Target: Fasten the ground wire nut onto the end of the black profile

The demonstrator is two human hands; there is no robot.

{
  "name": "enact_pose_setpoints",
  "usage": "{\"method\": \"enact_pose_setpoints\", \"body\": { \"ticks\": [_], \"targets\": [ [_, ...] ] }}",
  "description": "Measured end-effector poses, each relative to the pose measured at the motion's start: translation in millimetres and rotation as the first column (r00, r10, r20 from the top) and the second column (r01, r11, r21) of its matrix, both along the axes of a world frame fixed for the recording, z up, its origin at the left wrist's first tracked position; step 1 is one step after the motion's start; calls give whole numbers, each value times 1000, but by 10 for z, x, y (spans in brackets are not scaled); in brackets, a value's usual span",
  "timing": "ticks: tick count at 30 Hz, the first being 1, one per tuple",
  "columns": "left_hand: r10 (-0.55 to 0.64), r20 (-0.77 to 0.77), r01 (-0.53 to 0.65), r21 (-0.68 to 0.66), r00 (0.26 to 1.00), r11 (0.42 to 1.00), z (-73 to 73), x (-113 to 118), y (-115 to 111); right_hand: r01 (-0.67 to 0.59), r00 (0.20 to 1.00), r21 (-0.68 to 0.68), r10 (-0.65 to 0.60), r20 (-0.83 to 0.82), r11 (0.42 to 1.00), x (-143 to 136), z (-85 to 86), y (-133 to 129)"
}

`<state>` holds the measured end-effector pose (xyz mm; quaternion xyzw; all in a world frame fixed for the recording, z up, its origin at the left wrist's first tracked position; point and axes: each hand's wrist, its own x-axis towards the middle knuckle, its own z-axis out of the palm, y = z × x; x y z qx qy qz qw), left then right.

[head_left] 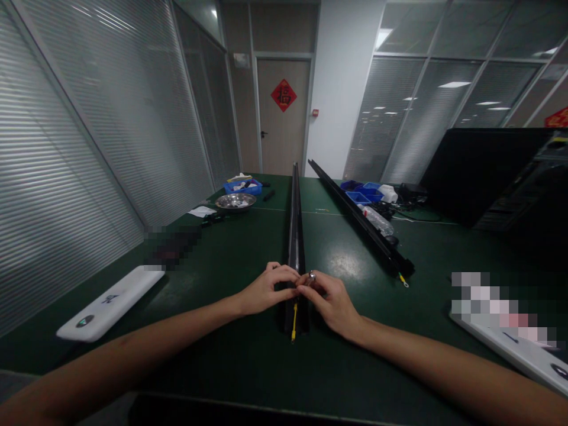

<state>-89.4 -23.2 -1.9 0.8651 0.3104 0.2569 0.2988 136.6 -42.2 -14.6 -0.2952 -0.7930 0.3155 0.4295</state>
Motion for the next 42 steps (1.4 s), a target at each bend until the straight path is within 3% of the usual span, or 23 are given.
{"method": "enact_pose_setpoints", "body": {
  "ticks": [13, 24, 42],
  "targets": [
    [-1, -23, 1, -3, 1000, 1000, -2, -1, -2, -30, 996, -80, 23, -82, 996, 2, 50, -57],
    [17, -18, -17, -3, 1000, 1000, 15, 10, -8, -48, 975, -96, 25, -221, 994, 40, -74, -55],
    [3, -33, -2, 35, 999, 999, -5, -1, -1, -12, 981, -52, 2, -192, 999, 31, -59, -61]
  ]
}}
